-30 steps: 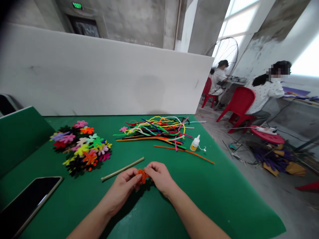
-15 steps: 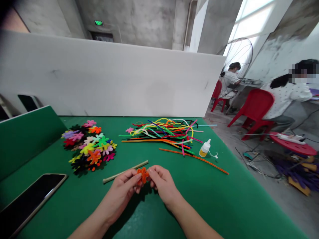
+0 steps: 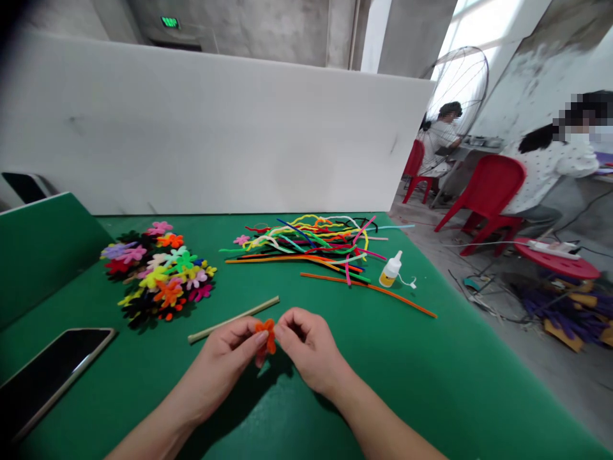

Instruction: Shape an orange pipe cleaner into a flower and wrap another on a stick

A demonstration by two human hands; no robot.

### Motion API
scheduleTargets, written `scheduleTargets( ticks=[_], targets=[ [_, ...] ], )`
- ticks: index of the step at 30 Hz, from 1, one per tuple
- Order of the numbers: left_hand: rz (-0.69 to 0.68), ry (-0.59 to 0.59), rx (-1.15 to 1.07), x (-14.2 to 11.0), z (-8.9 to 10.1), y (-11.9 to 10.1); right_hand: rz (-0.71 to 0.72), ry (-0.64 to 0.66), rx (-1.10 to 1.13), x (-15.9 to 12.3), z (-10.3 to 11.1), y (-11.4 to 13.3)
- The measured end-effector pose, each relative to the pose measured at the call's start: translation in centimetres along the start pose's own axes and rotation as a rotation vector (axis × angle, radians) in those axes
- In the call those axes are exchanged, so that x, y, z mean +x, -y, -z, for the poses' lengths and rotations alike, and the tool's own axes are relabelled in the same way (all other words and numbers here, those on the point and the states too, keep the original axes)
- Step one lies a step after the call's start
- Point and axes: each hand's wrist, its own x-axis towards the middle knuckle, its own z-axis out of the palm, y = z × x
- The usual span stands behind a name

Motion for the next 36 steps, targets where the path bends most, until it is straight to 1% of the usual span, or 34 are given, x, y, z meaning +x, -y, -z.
scheduleTargets(
  ticks=[3,7,10,12,16,18,21,26,29,33,36],
  targets=[
    [-0.039,0.013,0.105,-0.2,0.1,-0.3,-0.047,0.045,0.106,-0.2,-0.2,-0.1],
    [-0.06,0.058,0.142,-0.5,0.1,-0.7,-0.159,0.094,0.258,-0.3,-0.3,-0.5],
    [-0.068,0.085,0.151,-0.5,0.1,-0.8,-0.187,0.121,0.283,-0.3,-0.3,-0.6],
    [-0.065,0.055,0.131,-0.4,0.0,-0.6,-0.166,0.097,0.257,-0.1,-0.2,-0.6],
    [-0.024,-0.066,-0.018,0.0,-0.4,0.2,-0.114,-0.025,0.19,0.2,-0.2,-0.6],
    [0.002,-0.097,-0.088,0.1,-0.5,0.5,-0.107,-0.036,0.196,0.2,-0.4,-0.6],
    [0.047,-0.084,-0.14,0.1,-0.6,0.6,-0.087,-0.005,0.239,0.2,-0.7,-0.6],
    [0.092,-0.056,-0.245,0.0,-0.6,0.2,-0.085,-0.114,0.147,0.3,-0.6,-0.7],
    [0.09,-0.076,-0.292,0.0,-0.5,0.1,-0.096,-0.114,0.136,0.3,-0.5,-0.7],
    [0.086,-0.094,-0.274,0.0,-0.4,0.2,-0.104,-0.106,0.132,0.4,-0.4,-0.8],
    [0.065,-0.14,-0.23,0.1,-0.4,0.2,-0.108,-0.106,0.146,0.5,-0.4,-0.9]
  ],
)
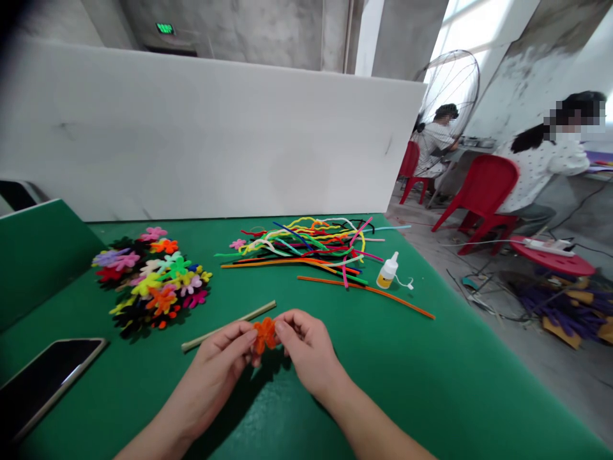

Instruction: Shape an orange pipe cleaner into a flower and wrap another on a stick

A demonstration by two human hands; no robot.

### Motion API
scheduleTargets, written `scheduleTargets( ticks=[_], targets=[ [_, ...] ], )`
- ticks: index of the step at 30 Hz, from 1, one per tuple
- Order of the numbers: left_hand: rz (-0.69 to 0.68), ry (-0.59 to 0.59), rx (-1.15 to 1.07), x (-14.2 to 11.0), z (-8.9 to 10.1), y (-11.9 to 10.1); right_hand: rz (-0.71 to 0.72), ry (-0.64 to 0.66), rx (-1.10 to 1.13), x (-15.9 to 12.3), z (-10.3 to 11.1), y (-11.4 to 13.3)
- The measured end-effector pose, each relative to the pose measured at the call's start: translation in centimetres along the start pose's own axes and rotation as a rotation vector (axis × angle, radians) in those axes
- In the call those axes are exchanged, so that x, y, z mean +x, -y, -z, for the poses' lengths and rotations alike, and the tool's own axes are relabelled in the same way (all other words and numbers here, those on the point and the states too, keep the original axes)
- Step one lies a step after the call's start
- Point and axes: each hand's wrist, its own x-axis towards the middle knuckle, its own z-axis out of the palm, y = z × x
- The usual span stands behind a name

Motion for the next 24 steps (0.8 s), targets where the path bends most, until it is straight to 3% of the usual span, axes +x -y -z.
scheduleTargets(
  ticks=[8,16,21,24],
  targets=[
    [-0.026,-0.027,0.076,0.17,0.12,0.15,0.001,0.05,0.03,-0.19,-0.25,0.01],
    [0.069,0.082,-0.093,0.08,-0.05,-0.08,-0.013,0.088,0.123,-0.23,-0.21,0.38],
    [0.042,0.045,-0.082,0.19,0.12,-0.03,-0.029,0.04,0.12,0.0,-0.17,0.24],
    [-0.029,0.026,0.036,0.19,0.21,-0.03,-0.031,-0.006,0.1,0.15,-0.12,0.05]
  ],
)
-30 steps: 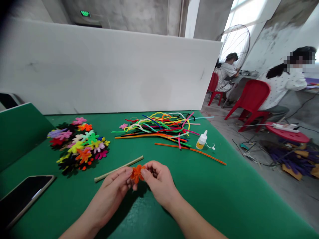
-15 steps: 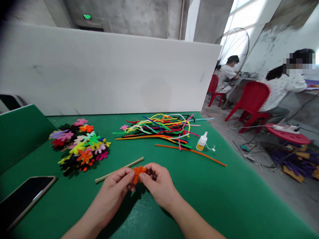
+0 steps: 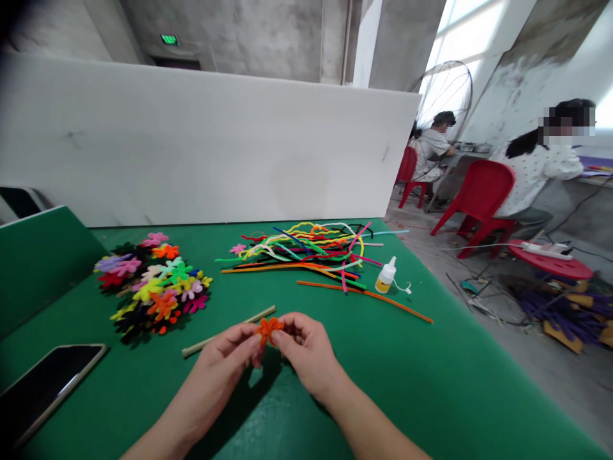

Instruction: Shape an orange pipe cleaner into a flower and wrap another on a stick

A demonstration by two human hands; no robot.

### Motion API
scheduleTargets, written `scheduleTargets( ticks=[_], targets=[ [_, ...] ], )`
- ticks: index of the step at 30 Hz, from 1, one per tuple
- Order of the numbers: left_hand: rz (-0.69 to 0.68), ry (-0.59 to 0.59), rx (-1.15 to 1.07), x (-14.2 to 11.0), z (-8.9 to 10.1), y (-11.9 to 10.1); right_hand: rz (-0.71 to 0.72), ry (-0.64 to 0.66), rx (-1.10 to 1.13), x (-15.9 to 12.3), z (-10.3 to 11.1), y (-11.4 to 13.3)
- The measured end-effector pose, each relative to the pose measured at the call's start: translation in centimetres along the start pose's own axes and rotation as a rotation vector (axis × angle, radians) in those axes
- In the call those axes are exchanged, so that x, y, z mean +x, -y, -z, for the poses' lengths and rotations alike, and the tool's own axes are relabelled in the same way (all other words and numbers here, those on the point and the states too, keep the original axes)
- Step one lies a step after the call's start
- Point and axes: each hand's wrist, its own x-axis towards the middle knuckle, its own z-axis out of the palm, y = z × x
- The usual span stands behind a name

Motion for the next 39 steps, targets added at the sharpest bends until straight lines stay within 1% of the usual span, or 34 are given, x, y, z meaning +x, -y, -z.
scheduleTargets(
  ticks=[4,6,8,11,14,16,18,21,24,26,28,29,31,33,34,36,39],
  targets=[
    [-0.085,-0.022,0.248,0.0,0.0,-0.1,0.018,0.016,0.021,0.0,0.0,-0.1],
    [-0.168,-0.057,0.384,0.1,0.0,0.0,0.011,0.016,0.038,-0.1,0.0,0.0],
    [-0.318,-0.082,0.552,0.1,0.1,0.1,0.0,-0.014,0.046,0.0,0.0,0.0],
    [-0.577,-0.085,0.794,0.1,0.5,0.4,-0.026,-0.064,0.028,0.0,0.1,0.0],
    [-0.794,-0.083,0.991,-0.2,0.8,0.7,-0.052,-0.033,-0.012,-0.1,0.2,0.0],
    [-0.911,-0.091,1.085,-0.4,0.9,0.8,-0.048,0.004,-0.029,-0.2,0.2,-0.1],
    [-0.959,-0.09,1.125,-0.5,0.9,0.8,-0.038,0.011,-0.037,-0.2,0.2,-0.1],
    [-0.929,-0.07,1.1,-0.6,0.8,0.8,-0.032,-0.014,-0.047,-0.1,0.1,-0.1],
    [-0.827,-0.083,0.99,-0.6,0.5,0.6,0.005,-0.042,-0.07,0.0,0.1,0.0],
    [-0.69,-0.137,0.86,-0.6,0.3,0.5,0.039,-0.059,-0.092,0.0,0.1,0.0],
    [-0.495,-0.187,0.699,-0.5,0.2,0.3,0.068,-0.06,-0.12,0.0,0.2,0.1],
    [-0.396,-0.187,0.617,-0.4,0.1,0.1,0.079,-0.054,-0.133,-0.1,0.2,0.1],
    [-0.23,-0.132,0.452,-0.4,0.1,0.0,0.102,-0.033,-0.158,-0.1,0.2,0.2],
    [-0.119,-0.05,0.308,-0.3,0.0,-0.1,0.126,-0.018,-0.188,-0.2,0.1,0.2],
    [-0.082,-0.02,0.254,-0.2,0.0,0.0,0.136,-0.013,-0.206,-0.3,0.1,0.2],
    [-0.04,-0.009,0.191,-0.2,-0.1,0.1,0.146,0.0,-0.241,-0.4,0.2,0.2],
    [-0.051,-0.035,0.174,-0.1,-0.1,0.5,0.14,0.054,-0.286,-0.5,0.2,0.0]
  ],
)
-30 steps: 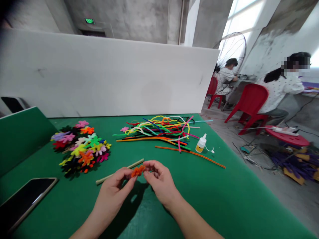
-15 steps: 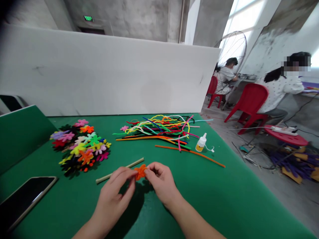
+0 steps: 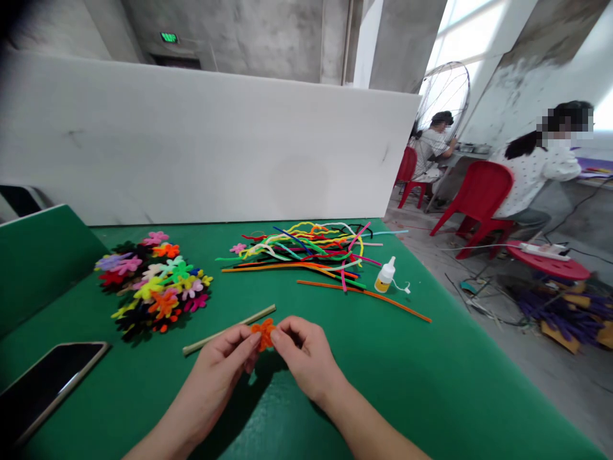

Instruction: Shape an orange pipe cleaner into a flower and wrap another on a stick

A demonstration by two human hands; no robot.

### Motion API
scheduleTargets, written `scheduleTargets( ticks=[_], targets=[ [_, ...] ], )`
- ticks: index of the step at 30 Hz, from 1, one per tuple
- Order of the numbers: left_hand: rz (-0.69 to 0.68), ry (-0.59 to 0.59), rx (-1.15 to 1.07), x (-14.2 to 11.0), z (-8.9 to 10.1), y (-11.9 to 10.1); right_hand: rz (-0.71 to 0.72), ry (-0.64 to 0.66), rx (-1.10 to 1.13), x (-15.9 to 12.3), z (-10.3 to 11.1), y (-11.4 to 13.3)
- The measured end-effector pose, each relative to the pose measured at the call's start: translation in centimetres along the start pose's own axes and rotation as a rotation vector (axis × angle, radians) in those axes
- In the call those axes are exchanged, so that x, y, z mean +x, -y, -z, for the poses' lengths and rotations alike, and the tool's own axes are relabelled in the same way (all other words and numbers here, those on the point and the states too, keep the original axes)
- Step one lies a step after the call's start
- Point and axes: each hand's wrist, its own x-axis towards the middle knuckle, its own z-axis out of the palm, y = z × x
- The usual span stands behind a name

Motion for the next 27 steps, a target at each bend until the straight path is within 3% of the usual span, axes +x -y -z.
scheduleTargets(
  ticks=[5,11,17,27],
  targets=[
    [0.011,0.014,0.012,-0.17,-0.09,0.06,0.005,0.058,0.002,-0.09,0.02,-0.07],
    [0.075,0.141,-0.075,-0.42,0.04,-0.31,-0.018,0.151,0.039,-0.16,0.17,0.28],
    [0.062,0.075,-0.077,-0.32,0.06,-0.34,-0.039,0.067,0.049,-0.09,0.15,-0.07],
    [0.056,0.045,-0.136,-0.39,-0.29,0.07,0.075,0.026,-0.08,-0.3,0.13,0.53]
  ],
)
